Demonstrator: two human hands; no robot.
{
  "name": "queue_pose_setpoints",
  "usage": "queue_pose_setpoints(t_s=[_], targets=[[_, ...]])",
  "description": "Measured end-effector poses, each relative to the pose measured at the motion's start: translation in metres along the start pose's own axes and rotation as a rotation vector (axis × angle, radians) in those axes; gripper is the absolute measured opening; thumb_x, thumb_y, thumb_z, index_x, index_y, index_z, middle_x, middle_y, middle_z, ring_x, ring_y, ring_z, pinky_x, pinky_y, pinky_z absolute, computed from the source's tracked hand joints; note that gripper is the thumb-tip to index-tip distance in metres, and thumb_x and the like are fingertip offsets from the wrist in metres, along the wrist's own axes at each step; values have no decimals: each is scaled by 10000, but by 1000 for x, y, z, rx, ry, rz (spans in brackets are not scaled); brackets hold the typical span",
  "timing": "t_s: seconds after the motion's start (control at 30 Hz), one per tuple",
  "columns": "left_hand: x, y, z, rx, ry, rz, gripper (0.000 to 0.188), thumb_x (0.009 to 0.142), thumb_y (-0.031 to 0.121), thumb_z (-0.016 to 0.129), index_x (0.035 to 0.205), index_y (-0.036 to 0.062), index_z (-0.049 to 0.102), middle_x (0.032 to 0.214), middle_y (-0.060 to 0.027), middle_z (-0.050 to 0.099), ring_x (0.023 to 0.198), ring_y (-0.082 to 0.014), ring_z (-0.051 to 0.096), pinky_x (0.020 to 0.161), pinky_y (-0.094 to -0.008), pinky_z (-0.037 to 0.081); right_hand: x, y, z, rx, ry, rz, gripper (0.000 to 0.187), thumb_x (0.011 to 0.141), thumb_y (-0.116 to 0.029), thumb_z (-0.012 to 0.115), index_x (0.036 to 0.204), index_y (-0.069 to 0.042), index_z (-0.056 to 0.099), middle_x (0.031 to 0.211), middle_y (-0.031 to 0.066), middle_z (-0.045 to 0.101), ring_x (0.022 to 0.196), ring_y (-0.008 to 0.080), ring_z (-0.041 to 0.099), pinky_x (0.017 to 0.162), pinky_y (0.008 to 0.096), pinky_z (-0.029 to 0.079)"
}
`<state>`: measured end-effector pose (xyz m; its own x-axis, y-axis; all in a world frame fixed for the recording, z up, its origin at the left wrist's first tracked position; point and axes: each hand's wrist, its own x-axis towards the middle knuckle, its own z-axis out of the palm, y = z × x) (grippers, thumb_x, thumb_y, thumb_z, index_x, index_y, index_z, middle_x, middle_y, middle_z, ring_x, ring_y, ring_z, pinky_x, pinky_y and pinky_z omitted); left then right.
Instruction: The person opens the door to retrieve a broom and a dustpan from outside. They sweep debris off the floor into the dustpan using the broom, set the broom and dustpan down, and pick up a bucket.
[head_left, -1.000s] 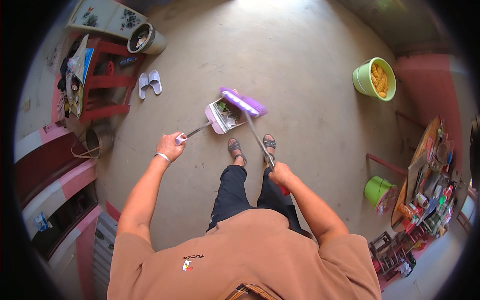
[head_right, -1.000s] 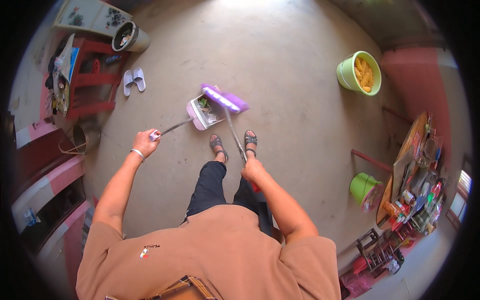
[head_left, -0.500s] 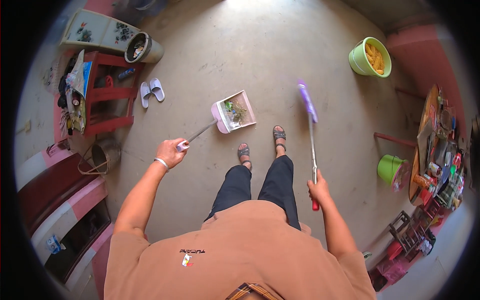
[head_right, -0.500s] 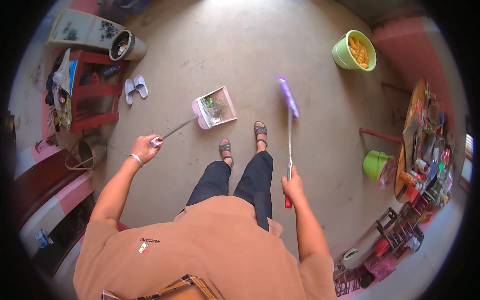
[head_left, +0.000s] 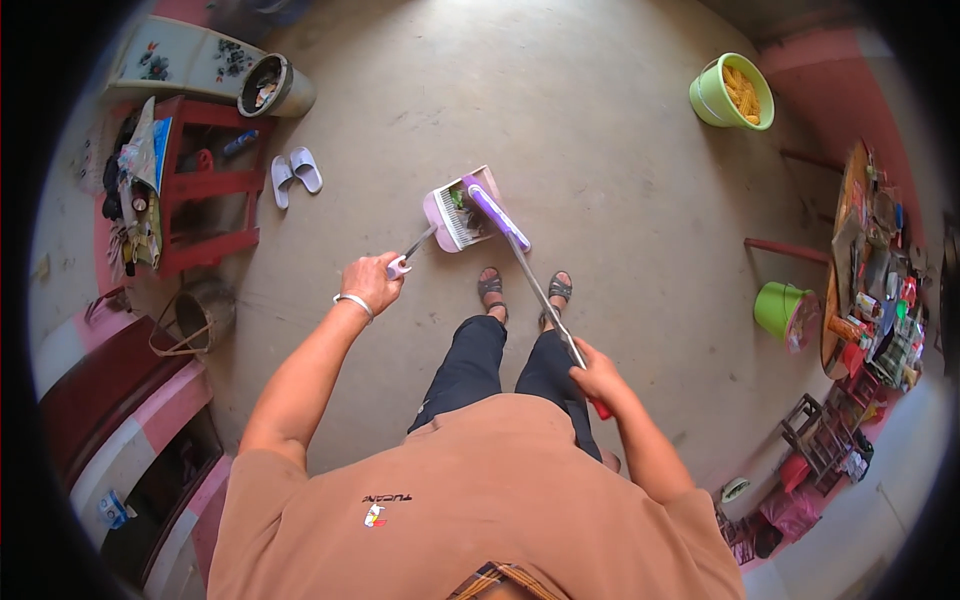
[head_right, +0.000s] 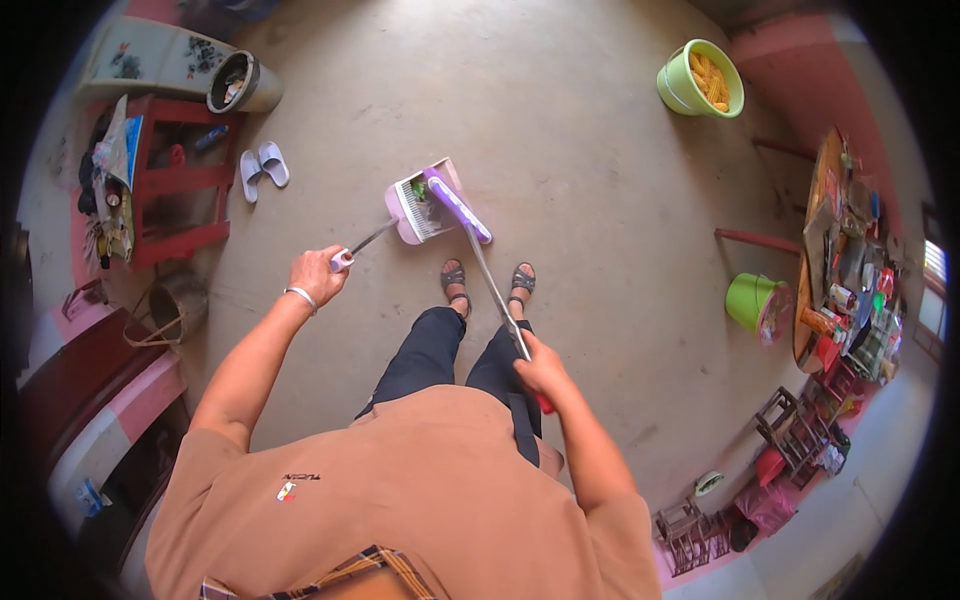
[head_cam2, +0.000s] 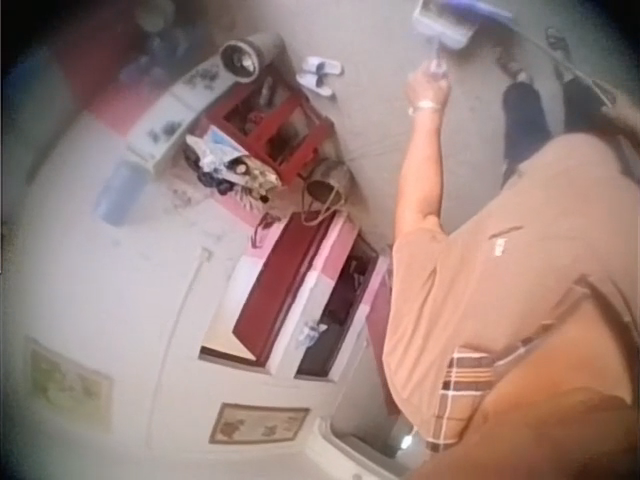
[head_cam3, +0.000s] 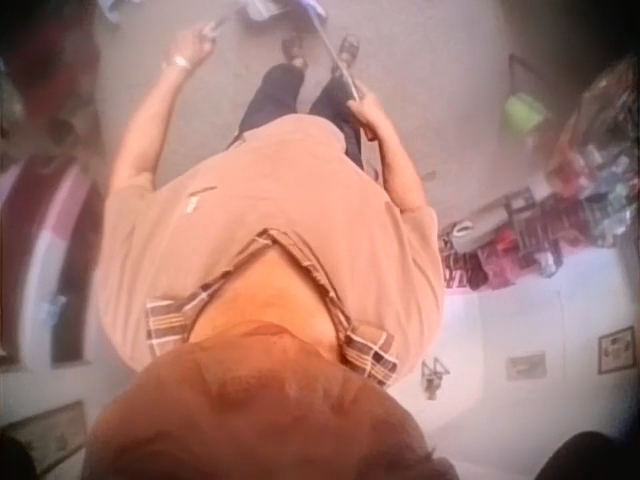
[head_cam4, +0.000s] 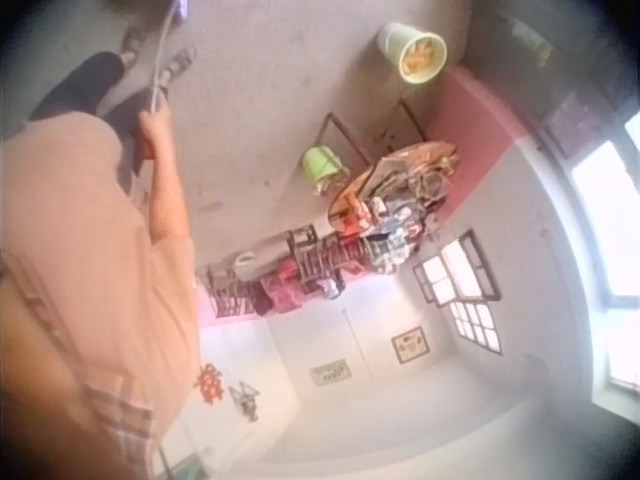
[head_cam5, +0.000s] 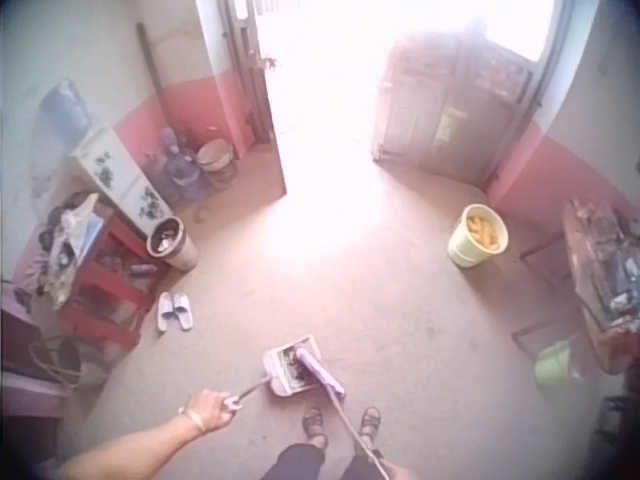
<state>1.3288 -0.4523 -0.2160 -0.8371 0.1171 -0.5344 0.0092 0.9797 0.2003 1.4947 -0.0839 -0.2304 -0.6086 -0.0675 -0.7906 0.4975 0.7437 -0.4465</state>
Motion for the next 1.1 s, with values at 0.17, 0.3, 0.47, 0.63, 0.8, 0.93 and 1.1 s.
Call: queue_pose_setpoints(t_s=[0.17, 0.3, 0.47, 0.63, 0.8, 0.93, 1.1], targets=[[-44, -22, 25, -186, 123, -59, 183, 724, 259, 621, 879, 165, 649, 753, -150, 627, 730, -351, 598, 625, -422, 485, -25, 5, -46, 244, -26, 230, 644, 713, -83, 517, 1336, -149, 367, 728, 186, 615, 490, 223, 604, 435, 350, 495], [-68, -17, 52, -408, 165, -220, 191, 728, 265, 624, 893, 174, 653, 759, -145, 632, 723, -347, 602, 632, -411, 490, 58, 3, -68, -247, 238, 72, 581, 753, -144, 553, 1301, -75, 373, 842, 206, 631, 738, 321, 635, 668, 402, 521], [-59, 0, 67, -407, 206, -343, 208, 727, 281, 630, 898, 166, 656, 759, -156, 631, 730, -349, 605, 651, -411, 493, 135, -13, -40, -444, 191, 164, 508, 830, -205, 469, 1286, -17, 350, 1014, 210, 599, 948, 351, 578, 821, 411, 471], [-52, -8, 62, -399, 186, -354, 211, 731, 280, 627, 898, 155, 654, 767, -153, 633, 743, -351, 602, 664, -417, 487, 92, -25, 7, -543, -7, -67, 382, 846, -169, 394, 1184, 6, 423, 917, 212, 622, 827, 338, 619, 719, 429, 496], [-70, -34, 61, -457, 169, -332, 205, 724, 263, 644, 891, 143, 646, 736, -141, 631, 709, -333, 604, 639, -390, 485, 4, 2, -33, 26, -191, 125, 636, 759, -64, 522, 1356, -158, 324, 728, 133, 614, 549, 222, 585, 516, 333, 500], [-97, -60, 56, -476, 141, -257, 189, 723, 252, 661, 891, 166, 643, 728, -127, 631, 686, -319, 605, 624, -380, 488, -54, 43, -5, 504, -148, 298, 608, 751, -40, 507, 1334, -153, 376, 655, 113, 594, 466, 171, 559, 427, 307, 478], [-104, -70, 49, -314, 59, -133, 177, 747, 286, 626, 893, 186, 633, 750, -124, 632, 708, -337, 597, 622, -410, 487, -9, 68, 48, 32, 262, -132, 650, 757, -68, 547, 1356, -56, 294, 660, 117, 586, 475, 195, 554, 440, 323, 474]])
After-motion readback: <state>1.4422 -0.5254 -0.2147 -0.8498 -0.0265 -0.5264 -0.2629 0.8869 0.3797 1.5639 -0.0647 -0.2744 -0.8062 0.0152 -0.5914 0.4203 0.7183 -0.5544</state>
